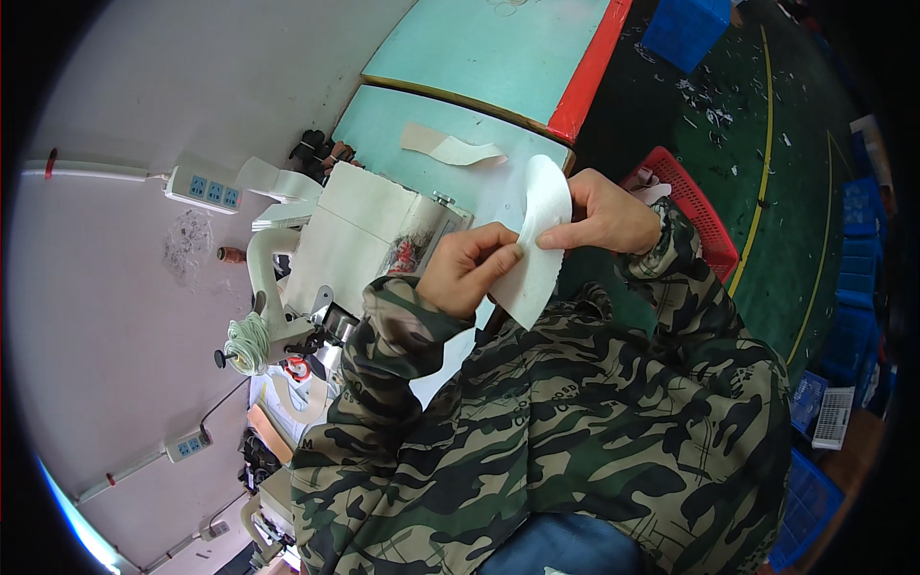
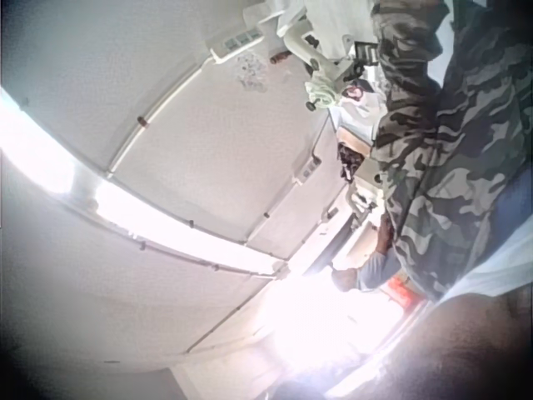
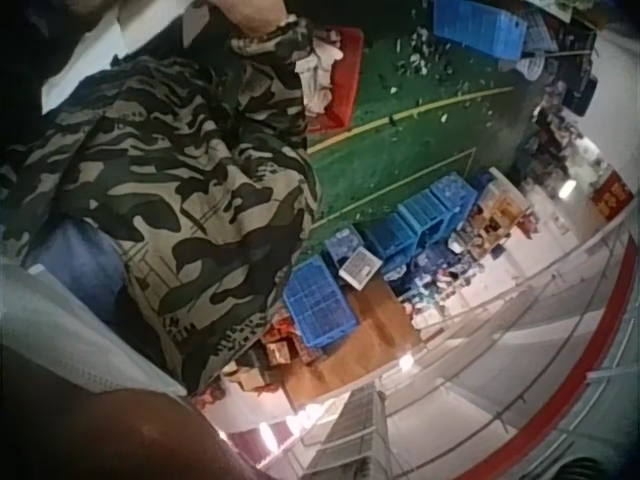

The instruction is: The person feeds curved shoe components through a skiving machine, then fits, folds, and stacks the pieces together by hand.

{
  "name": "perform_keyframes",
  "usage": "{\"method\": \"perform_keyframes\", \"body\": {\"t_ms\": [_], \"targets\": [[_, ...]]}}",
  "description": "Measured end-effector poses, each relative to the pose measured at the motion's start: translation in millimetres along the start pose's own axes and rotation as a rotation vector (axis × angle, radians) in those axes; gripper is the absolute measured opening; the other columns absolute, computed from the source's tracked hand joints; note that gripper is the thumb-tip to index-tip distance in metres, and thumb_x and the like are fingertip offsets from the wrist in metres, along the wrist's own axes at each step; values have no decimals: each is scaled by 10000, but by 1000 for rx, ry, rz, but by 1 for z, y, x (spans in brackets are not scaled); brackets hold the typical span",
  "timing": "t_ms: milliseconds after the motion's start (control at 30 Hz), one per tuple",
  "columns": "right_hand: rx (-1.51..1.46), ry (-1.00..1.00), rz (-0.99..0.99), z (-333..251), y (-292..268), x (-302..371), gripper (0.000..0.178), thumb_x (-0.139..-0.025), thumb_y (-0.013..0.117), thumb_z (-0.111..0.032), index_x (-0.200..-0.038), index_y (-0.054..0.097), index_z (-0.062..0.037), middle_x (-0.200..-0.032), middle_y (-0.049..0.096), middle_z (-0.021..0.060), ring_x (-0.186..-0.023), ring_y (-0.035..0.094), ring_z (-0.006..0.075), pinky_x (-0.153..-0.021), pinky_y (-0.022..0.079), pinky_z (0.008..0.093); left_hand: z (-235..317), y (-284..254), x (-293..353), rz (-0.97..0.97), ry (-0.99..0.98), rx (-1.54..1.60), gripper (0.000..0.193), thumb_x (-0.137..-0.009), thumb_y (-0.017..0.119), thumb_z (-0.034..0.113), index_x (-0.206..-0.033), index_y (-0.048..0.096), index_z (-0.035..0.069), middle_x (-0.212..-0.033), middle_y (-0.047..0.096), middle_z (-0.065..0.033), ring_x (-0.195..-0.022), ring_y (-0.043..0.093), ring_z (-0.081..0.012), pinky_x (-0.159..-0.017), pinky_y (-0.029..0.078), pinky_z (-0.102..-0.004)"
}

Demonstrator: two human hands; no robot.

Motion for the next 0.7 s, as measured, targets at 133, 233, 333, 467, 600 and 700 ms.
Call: {"method": "perform_keyframes", "body": {"t_ms": [133, 233, 333, 467, 600, 700], "targets": [[-30, -15, 47, -6, 2, 1, 270, -746, 698, -151, -938, 631, 27, -827, 637, 50, -737, 574, 94, -669, 473, 240, -6, 0, -6, -185, -185, 548, 281, -950, 423, 275, -982, 538, 20, -784, 544, 25, -691, 502, -53, -618, 397, -201], [-76, -39, 53, -4, 5, -1, 275, -748, 697, -151, -947, 629, 27, -835, 636, 47, -754, 572, 92, -680, 469, 234, -1, 0, -8, -162, -260, 605, 262, -947, 434, 266, -938, 547, 30, -746, 516, 42, -686, 465, -40, -625, 375, -196], [-132, -43, 83, -2, 10, -3, 286, -760, 687, -156, -967, 621, 30, -867, 633, 46, -763, 571, 93, -681, 467, 229, 8, -3, -9, -195, -124, 311, 185, -903, 530, 183, -822, 572, 22, -714, 493, 40, -687, 444, -47, -619, 384, -237], [-317, -16, 263, 9, 3, -22, 254, -813, 625, -137, -1002, 604, 32, -889, 621, 42, -758, 572, 85, -667, 466, 224, 5, -7, -13, -395, -192, -165, 145, -843, 602, 135, -870, 577, -5, -726, 538, 10, -670, 475, -68, -619, 410, -249], [-424, -150, 427, 0, 2, -29, 211, -849, 572, -101, -1027, 588, 12, -878, 619, 37, -748, 580, 85, -654, 471, 222, -23, -54, -3, 11, -108, 19, 190, -750, 653, 135, -855, 607, -17, -753, 610, -48, -691, 560, -112, -658, 450, -258], [-343, -240, 482, 1, -6, -32, 233, -840, 583, -89, -1058, 587, -8, -883, 627, 34, -730, 572, 72, -616, 466, 207, -34, -82, -4, 209, -123, 229, 171, -751, 650, 80, -892, 603, -5, -800, 618, -61, -735, 591, -135, -685, 488, -279]]}}
Point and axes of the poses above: each hand's wrist, its own x-axis away from the middle knuckle, its own y-axis out of the palm, z = x × y, the point moved 3 cm from there along -x, towards the middle knuckle
